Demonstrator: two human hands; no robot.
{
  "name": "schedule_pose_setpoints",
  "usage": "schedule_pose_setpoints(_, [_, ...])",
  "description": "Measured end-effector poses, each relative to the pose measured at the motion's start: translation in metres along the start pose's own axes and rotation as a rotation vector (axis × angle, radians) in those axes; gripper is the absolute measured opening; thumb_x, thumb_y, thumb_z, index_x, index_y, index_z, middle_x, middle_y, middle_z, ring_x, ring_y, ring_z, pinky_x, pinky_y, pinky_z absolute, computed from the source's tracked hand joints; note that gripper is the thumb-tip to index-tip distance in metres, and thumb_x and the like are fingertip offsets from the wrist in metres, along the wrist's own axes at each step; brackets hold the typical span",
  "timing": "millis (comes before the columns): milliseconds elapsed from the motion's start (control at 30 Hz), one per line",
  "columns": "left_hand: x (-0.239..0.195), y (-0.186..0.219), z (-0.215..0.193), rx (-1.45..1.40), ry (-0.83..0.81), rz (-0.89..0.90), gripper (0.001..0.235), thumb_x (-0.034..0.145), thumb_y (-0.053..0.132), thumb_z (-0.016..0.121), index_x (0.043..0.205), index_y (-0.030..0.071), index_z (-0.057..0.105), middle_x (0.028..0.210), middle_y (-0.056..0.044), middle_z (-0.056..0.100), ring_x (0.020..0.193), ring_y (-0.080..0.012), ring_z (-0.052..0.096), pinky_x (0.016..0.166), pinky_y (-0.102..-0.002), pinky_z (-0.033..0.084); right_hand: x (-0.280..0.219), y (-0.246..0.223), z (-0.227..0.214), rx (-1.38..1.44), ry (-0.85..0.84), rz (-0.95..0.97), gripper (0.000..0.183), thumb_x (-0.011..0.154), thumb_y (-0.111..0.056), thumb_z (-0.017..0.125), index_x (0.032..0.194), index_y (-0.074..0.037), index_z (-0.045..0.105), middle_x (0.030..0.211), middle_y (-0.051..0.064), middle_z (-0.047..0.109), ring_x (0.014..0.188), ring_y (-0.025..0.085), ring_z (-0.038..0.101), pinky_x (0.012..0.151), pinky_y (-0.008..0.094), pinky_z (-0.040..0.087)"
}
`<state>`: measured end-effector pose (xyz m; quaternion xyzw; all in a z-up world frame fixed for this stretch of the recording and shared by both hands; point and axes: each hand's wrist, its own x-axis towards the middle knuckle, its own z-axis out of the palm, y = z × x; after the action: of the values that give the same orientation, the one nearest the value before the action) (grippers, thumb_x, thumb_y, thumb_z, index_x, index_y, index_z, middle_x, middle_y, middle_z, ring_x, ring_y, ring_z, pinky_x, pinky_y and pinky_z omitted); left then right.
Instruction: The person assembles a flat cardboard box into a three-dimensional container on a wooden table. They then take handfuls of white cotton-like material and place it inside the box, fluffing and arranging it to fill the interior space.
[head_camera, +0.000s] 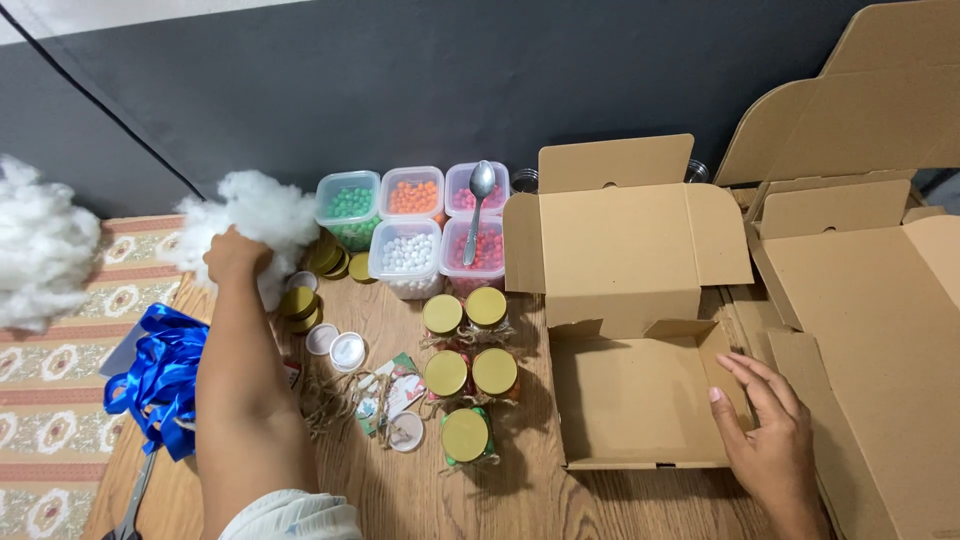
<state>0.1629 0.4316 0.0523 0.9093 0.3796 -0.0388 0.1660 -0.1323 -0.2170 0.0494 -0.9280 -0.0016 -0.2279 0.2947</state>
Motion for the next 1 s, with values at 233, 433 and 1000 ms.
schedule_pose_setpoints(233, [-0.019, -0.011, -0.044, -0.128, 0.269, 0.098, 0.057, 0.086, 0.04, 0.065, 0.136, 0.014, 0.055, 0.129, -0.021, 0.053, 0.121, -0.0499, 0.049, 0.097, -0.058, 0.047, -0.002, -0.021, -0.019, 0.037, 0.035, -0.074, 0.037, 0.095, -0.012, 0.064, 0.13, -0.002, 0.068, 0.132, 0.016, 0.066, 0.125, 0.031, 0.063, 0.107, 0.044, 0.051])
schedule_pose_setpoints(433, [-0.064, 0.029, -0.07, -0.175, 0.317, 0.342, 0.059, 0.082, 0.037, 0.069, 0.134, 0.012, 0.06, 0.126, -0.021, 0.056, 0.114, -0.0502, 0.056, 0.091, -0.059, 0.05, -0.009, -0.04, -0.037, 0.089, 0.088, -0.173, 0.034, 0.097, -0.012, 0.064, 0.127, 0.002, 0.066, 0.128, 0.018, 0.067, 0.12, 0.032, 0.064, 0.108, 0.045, 0.051])
schedule_pose_setpoints(1000, [-0.576, 0.328, 0.13, 0.183, 0.103, 1.576, 0.095, 0.066, 0.037, 0.084, 0.152, 0.035, 0.043, 0.146, -0.016, 0.043, 0.126, -0.0452, 0.048, 0.082, -0.068, 0.056, -0.096, -0.002, -0.165, -0.02, 0.189, -0.069, 0.036, 0.096, -0.021, 0.065, 0.132, -0.018, 0.067, 0.128, 0.005, 0.066, 0.121, 0.027, 0.064, 0.102, 0.045, 0.045])
